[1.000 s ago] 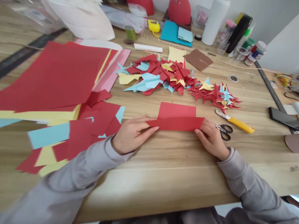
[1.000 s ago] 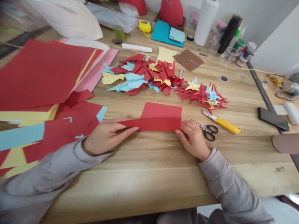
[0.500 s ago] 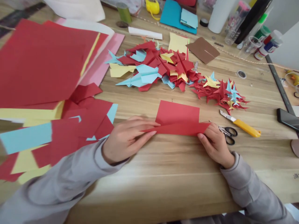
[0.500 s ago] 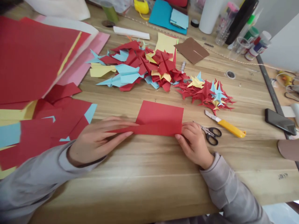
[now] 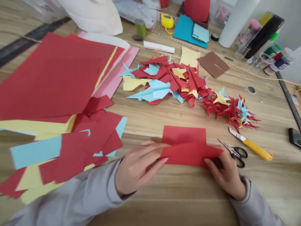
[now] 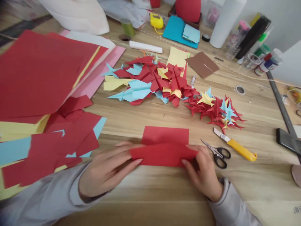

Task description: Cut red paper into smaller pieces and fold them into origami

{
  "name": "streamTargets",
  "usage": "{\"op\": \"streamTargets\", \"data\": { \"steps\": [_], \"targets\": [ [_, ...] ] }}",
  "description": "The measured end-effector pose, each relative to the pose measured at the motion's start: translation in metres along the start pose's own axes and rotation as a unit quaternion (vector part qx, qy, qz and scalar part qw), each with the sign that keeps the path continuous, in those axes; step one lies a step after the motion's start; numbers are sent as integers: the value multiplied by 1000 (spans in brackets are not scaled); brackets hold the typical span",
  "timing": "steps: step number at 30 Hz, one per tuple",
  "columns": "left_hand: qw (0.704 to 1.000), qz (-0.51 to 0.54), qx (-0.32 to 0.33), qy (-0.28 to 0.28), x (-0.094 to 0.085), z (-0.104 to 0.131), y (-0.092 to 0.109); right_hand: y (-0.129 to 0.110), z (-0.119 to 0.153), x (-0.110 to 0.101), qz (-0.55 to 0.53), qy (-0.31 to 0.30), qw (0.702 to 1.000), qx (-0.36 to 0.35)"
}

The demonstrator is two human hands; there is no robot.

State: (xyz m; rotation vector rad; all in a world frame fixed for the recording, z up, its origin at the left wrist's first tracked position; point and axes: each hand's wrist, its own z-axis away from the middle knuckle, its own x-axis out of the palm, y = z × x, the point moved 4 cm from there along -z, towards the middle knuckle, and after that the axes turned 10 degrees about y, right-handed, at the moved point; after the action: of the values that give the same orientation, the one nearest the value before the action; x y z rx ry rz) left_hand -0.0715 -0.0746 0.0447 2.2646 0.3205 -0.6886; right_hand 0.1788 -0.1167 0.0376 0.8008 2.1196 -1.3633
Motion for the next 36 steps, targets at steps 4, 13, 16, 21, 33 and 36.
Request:
{"op": "streamTargets", "data": {
  "steps": [4, 13, 16, 21, 33, 36],
  "targets": [
    [989, 2, -151, 14, 7, 8, -12, 9, 3, 8, -1, 63, 992, 114],
    [983, -157, 17, 96, 2, -10, 16, 8, -8, 17, 77, 66, 989, 109],
    [969, -162, 176, -55, 30, -12, 32, 7, -8, 17, 76, 62, 990, 105],
    [964, -173, 186, -77, 54, -8, 24, 4, -5, 15, 83, 74, 990, 91],
    [970, -164, 108, -146, 61, -3, 6, 2, -5, 13, 131, 89, 985, 64],
    [967, -164, 112, -156, 63, -3, 3, 1, -4, 12, 127, 101, 985, 65]
  ]
}}
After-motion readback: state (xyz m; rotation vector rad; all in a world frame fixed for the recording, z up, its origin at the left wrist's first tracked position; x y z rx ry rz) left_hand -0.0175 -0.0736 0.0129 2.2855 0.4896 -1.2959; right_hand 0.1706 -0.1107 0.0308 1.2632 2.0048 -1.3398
